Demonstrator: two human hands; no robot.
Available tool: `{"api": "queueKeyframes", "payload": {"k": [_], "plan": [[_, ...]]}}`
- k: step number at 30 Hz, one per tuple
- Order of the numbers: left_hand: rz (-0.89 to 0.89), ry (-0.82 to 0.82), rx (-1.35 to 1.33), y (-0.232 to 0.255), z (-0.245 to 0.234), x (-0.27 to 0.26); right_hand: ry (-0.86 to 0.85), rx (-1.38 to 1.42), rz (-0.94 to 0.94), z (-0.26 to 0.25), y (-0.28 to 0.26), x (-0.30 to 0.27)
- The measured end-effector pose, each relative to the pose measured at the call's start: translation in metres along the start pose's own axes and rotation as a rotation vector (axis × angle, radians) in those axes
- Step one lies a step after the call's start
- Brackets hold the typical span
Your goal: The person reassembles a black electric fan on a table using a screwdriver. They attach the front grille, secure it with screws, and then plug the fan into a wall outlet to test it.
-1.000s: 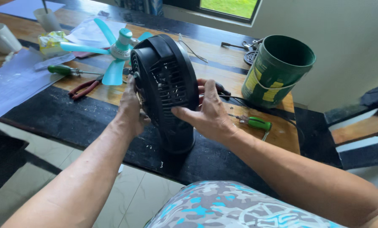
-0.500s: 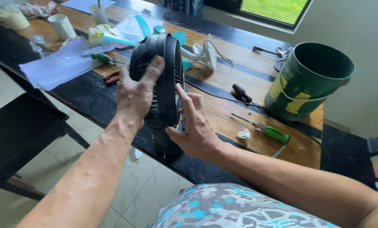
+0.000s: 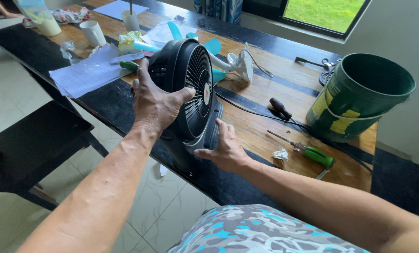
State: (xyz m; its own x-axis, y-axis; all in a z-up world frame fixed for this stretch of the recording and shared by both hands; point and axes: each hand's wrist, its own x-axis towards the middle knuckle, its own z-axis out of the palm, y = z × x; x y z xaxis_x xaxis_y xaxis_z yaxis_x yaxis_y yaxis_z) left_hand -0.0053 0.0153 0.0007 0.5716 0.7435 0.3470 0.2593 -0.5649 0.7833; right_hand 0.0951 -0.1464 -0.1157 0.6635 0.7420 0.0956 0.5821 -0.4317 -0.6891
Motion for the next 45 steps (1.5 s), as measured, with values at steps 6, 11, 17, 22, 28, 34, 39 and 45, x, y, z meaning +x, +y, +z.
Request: {"api": "queueKeyframes", "payload": {"k": [6,11,17,22,28,34,39,45], "plan": [[-0.045,-0.055,0.05,-0.004,-0.002,0.003,-0.095,-0.091,0.008,0.021,0.033,0.02],[0.02,-0.04,-0.016,-0.003,-0.006,0.003,-0.088,-0.125,-0.05,0.026,0.044,0.02],[-0.021,-0.114,-0.213,0.0,-0.012,0.004,-0.08,-0.212,-0.067,0.019,0.041,0.02],[0.072,-0.039,-0.035,0.006,0.006,-0.008,-0.049,-0.18,-0.138,0.018,0.045,0.012],[0.113,0.0,0.002,0.003,0.019,-0.015,-0.097,-0.153,-0.239,0.001,0.065,0.02],[0.301,0.121,0.145,0.009,0.03,-0.03,0.137,-0.121,-0.121,-0.05,0.084,-0.003],[0.682,0.249,0.27,0.034,0.052,-0.045,0.484,-0.061,-0.06,-0.113,0.11,-0.05],[0.761,-0.02,0.169,0.067,0.099,-0.051,0.812,-0.195,0.301,-0.193,0.2,-0.119]]}}
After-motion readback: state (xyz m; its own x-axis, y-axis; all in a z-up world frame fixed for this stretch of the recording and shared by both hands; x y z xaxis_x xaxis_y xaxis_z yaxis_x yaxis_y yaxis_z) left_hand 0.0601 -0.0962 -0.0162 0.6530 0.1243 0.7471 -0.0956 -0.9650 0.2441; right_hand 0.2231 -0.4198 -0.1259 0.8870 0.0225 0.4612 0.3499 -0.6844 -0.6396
